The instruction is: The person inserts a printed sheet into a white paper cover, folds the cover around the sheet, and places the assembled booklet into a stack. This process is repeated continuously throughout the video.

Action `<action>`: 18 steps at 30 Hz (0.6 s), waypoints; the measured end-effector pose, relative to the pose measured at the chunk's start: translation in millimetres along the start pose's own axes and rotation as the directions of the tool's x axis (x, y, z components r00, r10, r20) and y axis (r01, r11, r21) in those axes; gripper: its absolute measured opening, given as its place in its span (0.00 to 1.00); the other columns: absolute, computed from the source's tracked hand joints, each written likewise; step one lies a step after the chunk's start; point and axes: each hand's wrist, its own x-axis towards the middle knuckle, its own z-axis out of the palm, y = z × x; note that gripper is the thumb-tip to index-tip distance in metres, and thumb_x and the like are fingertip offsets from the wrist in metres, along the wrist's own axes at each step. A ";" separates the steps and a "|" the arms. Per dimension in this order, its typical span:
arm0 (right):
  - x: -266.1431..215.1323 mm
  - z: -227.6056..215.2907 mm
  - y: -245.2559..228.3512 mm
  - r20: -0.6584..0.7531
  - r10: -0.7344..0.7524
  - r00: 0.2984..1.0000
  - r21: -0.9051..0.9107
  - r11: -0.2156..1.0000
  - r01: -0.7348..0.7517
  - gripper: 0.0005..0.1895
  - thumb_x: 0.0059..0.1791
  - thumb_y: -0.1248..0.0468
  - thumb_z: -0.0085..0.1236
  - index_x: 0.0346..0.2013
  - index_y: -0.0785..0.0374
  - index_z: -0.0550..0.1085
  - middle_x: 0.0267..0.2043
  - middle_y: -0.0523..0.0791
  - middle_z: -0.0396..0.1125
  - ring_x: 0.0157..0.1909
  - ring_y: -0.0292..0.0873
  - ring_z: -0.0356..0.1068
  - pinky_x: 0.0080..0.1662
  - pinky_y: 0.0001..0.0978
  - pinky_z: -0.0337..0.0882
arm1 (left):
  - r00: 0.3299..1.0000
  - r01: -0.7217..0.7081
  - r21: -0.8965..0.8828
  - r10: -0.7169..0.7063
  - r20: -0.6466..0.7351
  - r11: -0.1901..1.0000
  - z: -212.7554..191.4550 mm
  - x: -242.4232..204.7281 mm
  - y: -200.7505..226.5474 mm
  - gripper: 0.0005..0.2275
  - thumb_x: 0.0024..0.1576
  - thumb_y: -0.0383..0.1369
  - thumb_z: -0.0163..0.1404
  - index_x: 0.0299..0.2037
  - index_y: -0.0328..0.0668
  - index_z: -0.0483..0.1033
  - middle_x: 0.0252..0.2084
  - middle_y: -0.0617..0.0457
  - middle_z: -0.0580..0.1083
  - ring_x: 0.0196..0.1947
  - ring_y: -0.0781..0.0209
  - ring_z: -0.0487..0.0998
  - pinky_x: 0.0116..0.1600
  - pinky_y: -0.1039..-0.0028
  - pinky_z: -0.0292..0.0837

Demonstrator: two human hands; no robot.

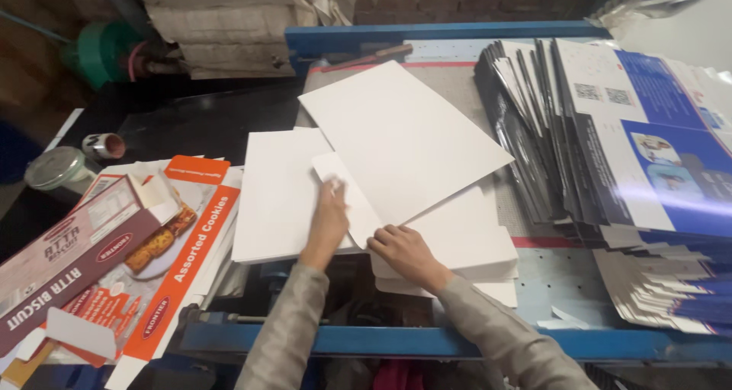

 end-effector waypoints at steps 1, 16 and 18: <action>8.7 5.9 -0.4 0.035 0.025 0.999 -0.016 1.000 -0.025 0.10 0.46 0.66 0.57 0.41 0.59 0.78 0.40 0.44 0.70 0.46 0.45 0.71 0.47 0.40 0.73 | 1.000 0.028 -0.271 -0.024 0.018 0.962 -7.1 -8.4 8.7 0.18 0.54 0.27 0.58 0.55 0.33 0.74 0.59 0.36 0.70 0.59 0.37 0.72 0.61 0.58 0.70; 62.7 26.4 50.9 0.247 0.380 0.891 0.338 0.828 -0.447 0.13 0.42 0.60 0.69 0.29 0.63 0.73 0.38 0.49 0.68 0.40 0.55 0.70 0.42 0.47 0.70 | 0.948 0.189 0.016 -0.186 0.259 0.982 -27.0 -29.5 10.8 0.26 0.48 0.40 0.66 0.49 0.39 0.65 0.49 0.42 0.64 0.53 0.41 0.69 0.47 0.55 0.75; 62.0 22.4 54.9 0.317 0.382 0.868 0.326 0.816 -0.478 0.13 0.43 0.61 0.69 0.30 0.64 0.73 0.38 0.48 0.68 0.40 0.54 0.70 0.42 0.46 0.70 | 0.914 0.205 0.046 -0.208 0.349 0.978 -36.3 -25.4 7.5 0.28 0.48 0.42 0.66 0.53 0.41 0.65 0.52 0.42 0.63 0.55 0.42 0.68 0.50 0.56 0.75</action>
